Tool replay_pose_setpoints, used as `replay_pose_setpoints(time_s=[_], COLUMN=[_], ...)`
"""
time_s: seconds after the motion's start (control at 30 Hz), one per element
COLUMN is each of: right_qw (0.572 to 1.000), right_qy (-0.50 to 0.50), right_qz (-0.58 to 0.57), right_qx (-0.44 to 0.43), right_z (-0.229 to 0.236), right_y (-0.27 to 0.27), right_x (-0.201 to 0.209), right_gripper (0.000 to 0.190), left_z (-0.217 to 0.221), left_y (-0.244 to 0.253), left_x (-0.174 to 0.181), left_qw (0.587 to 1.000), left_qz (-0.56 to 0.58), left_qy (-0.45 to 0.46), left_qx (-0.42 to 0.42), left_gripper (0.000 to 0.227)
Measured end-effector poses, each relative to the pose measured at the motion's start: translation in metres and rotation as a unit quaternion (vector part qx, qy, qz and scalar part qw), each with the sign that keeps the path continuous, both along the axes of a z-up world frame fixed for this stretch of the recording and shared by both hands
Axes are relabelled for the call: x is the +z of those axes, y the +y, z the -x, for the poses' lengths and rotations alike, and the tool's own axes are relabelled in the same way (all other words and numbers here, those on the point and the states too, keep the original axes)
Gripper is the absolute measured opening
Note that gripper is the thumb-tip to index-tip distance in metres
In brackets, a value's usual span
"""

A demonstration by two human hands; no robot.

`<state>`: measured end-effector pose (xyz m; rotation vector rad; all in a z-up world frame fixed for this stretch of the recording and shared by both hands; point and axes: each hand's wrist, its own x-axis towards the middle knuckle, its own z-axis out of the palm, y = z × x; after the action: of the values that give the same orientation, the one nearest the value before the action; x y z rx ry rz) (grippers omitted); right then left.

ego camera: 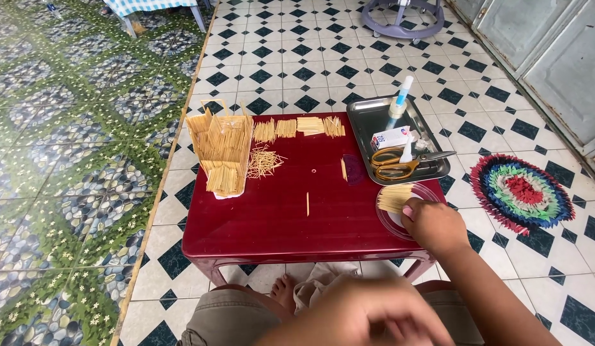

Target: Sanding the tips of individual toothpicks using a small abrasive block and sorting them into piles.

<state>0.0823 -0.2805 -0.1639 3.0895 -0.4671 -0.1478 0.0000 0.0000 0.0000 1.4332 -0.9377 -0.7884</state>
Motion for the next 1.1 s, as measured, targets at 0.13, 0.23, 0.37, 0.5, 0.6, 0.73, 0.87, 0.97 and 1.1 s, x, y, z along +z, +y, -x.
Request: replay_pose_setpoints(time_s=[0.13,0.23,0.37,0.5,0.6,0.73,0.87,0.97,1.1], right_qw=[1.0,0.998,0.996,0.995,0.994,0.998,0.972,0.902,0.777], right_qy=[-0.013,-0.025,-0.02,-0.01,-0.016,-0.023,-0.125,-0.151,-0.155], right_qz=[0.014,-0.007,0.027,0.039,0.064,0.046,-0.201,-0.404,-0.609], right_qx=[0.023,0.062,0.082,0.091,0.083,0.045,-0.02,-0.019,0.028], right_z=[-0.003,0.0,-0.002,-0.008,-0.01,-0.014,-0.027,-0.043,-0.065], right_y=[-0.008,-0.008,-0.008,-0.014,-0.023,-0.019,0.018,0.058,0.095], right_x=[-0.01,-0.004,-0.006,-0.019,-0.027,-0.025,-0.005,0.022,0.027], right_gripper=[0.034,0.021,0.022,0.025,0.029,0.026,0.024,0.021,0.014], left_z=[-0.082,-0.131,-0.167,-0.183,-0.193,-0.197,-0.185,-0.173,-0.165], left_y=[0.003,0.019,0.041,0.058,0.053,0.039,0.016,0.001,-0.01], left_x=[-0.033,-0.049,-0.081,-0.126,-0.149,-0.165,-0.169,-0.172,-0.188], left_qw=[0.99,0.955,0.914,0.893,0.884,0.891,0.908,0.915,0.917], left_qz=[-0.01,0.053,0.018,0.001,-0.008,-0.017,0.012,0.04,0.05], left_qy=[0.001,-0.062,-0.046,0.032,0.061,0.039,0.054,0.083,0.142], left_qx=[0.139,0.287,0.403,0.449,0.464,0.453,0.416,0.393,0.368], left_gripper=[0.019,0.026,0.023,0.022,0.021,0.02,0.021,0.024,0.035])
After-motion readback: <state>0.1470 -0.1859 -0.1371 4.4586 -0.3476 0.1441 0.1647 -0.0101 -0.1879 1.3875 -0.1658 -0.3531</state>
